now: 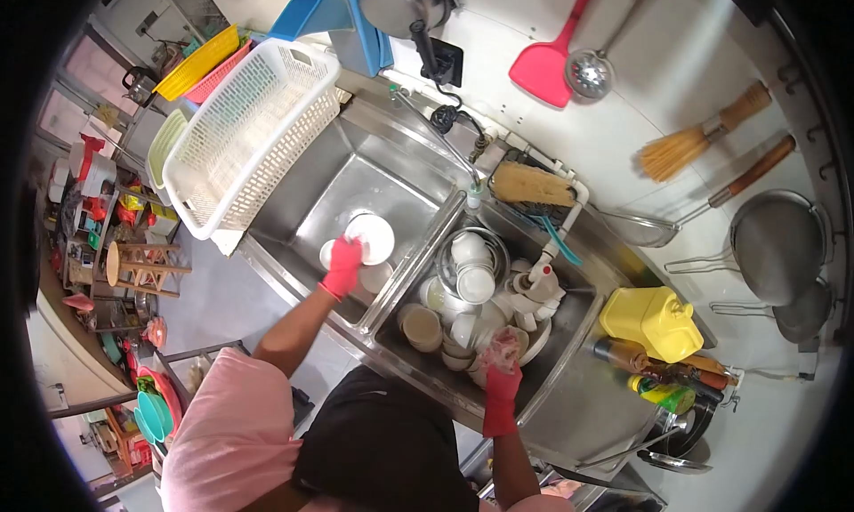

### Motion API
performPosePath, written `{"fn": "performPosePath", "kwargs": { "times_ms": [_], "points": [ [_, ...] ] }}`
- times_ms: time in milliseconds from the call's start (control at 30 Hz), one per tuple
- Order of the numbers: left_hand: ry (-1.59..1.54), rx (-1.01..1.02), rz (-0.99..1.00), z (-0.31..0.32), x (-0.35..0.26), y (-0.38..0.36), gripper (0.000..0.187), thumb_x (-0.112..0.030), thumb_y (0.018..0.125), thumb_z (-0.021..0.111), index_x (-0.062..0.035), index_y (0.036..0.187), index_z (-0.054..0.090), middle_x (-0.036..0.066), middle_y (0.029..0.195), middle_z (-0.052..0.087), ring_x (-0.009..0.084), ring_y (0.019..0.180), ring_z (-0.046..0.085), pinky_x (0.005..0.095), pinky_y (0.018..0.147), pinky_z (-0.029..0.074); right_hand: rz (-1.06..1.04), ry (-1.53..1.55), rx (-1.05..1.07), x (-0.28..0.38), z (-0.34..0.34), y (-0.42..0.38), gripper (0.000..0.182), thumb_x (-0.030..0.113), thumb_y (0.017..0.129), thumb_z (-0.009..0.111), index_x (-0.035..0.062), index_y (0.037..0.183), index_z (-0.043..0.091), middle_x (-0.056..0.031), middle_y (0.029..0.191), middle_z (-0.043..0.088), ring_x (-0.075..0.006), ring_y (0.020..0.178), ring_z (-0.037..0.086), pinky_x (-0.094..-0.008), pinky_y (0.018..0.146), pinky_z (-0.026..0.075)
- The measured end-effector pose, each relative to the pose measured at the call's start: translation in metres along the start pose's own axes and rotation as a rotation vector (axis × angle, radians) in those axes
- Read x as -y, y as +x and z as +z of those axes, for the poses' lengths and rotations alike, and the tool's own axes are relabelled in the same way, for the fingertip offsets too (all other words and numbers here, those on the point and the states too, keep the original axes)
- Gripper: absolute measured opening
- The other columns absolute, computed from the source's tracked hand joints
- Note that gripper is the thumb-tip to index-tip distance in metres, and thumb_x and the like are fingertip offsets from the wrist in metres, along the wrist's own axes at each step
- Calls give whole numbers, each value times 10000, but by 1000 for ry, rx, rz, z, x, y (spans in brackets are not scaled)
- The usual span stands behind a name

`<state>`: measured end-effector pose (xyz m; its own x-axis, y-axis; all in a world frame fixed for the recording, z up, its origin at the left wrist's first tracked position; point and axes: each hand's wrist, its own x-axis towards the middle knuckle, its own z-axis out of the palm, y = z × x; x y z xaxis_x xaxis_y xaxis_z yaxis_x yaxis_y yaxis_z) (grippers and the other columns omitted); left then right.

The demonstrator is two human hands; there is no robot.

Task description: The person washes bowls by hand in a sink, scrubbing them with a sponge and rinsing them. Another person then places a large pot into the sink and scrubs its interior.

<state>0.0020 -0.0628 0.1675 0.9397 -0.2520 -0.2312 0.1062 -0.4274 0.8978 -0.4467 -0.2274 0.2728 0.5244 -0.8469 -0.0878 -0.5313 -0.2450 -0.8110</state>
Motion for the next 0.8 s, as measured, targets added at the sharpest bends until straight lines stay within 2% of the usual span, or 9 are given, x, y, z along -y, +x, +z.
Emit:
{"fn": "performPosePath", "kwargs": {
  "times_ms": [100, 167, 300, 433, 500, 633, 700, 767, 800],
  "points": [
    [425, 51, 43, -40, 27, 23, 282, -221, 926, 564, 25, 1055, 612, 206, 926, 685, 332, 826, 698, 432, 694, 569, 258, 489, 25, 16, 7, -1, 389, 40, 905, 616, 7, 1285, 540, -88, 1104, 674, -185, 933, 682, -330, 818, 552],
    [743, 115, 99, -57, 33, 19, 336, -305, 930, 565, 13, 1004, 646, 231, 930, 690, 384, 855, 688, 469, 727, 552, 214, 158, 45, 23, 14, -3, 365, 25, 920, 587, 2, 1281, 543, -95, 1111, 669, -179, 936, 675, -326, 818, 548],
    [1070, 396, 46, -55, 34, 12, 272, -203, 927, 478, -24, 1003, 668, 222, 988, 698, 376, 924, 693, 477, 791, 556, 283, 184, 24, 26, 26, -11, 361, 40, 921, 581, -6, 1278, 545, -94, 1104, 669, -166, 949, 661, -320, 820, 543],
    [1106, 385, -118, -44, 75, 19, 246, -188, 902, 526, -33, 1001, 689, 218, 1005, 699, 368, 942, 693, 464, 794, 558, 374, 285, 2, 43, 27, -18, 375, 94, 924, 591, -3, 1285, 549, -83, 1091, 669, -166, 965, 653, -319, 820, 542],
    [1116, 408, -153, -44, 108, 25, 244, -192, 890, 550, -39, 1013, 694, 216, 1022, 696, 365, 962, 688, 453, 792, 561, 561, 582, 18, 59, 28, -13, 391, 126, 925, 603, 3, 1293, 550, -74, 1098, 665, -176, 971, 653, -319, 822, 541],
    [1035, 455, -225, -37, 147, 22, 228, -170, 874, 567, -54, 1012, 706, 221, 1055, 689, 356, 991, 681, 441, 799, 560, 469, 443, 268, 10, 35, -17, 412, 265, 1039, 432, 102, 1418, 435, -94, 1388, 505, -233, 1148, 564, -387, 945, 485],
    [1036, 479, -239, -31, 169, 29, 215, -130, 883, 548, -65, 998, 717, 210, 1068, 688, 353, 983, 680, 437, 798, 558, 462, 498, 273, 8, 45, -13, 424, 269, 1021, 454, 122, 1419, 440, -79, 1377, 508, -227, 1121, 563, -396, 933, 487],
    [1175, 470, 125, -38, 118, 26, 234, -148, 869, 580, -45, 1054, 679, 200, 1031, 690, 367, 933, 677, 451, 806, 546, 574, 800, 184, -8, 50, -10, 440, 176, 965, 553, 112, 1393, 473, -64, 1290, 572, -193, 1027, 607, -351, 871, 516],
    [1236, 454, 313, -40, 77, 25, 259, -157, 863, 597, -35, 1082, 660, 195, 1012, 691, 374, 908, 676, 457, 810, 541, 445, 682, 188, -14, 54, -9, 462, 139, 954, 574, 111, 1401, 461, -59, 1262, 584, -183, 1005, 610, -337, 843, 521]
  ]
}}
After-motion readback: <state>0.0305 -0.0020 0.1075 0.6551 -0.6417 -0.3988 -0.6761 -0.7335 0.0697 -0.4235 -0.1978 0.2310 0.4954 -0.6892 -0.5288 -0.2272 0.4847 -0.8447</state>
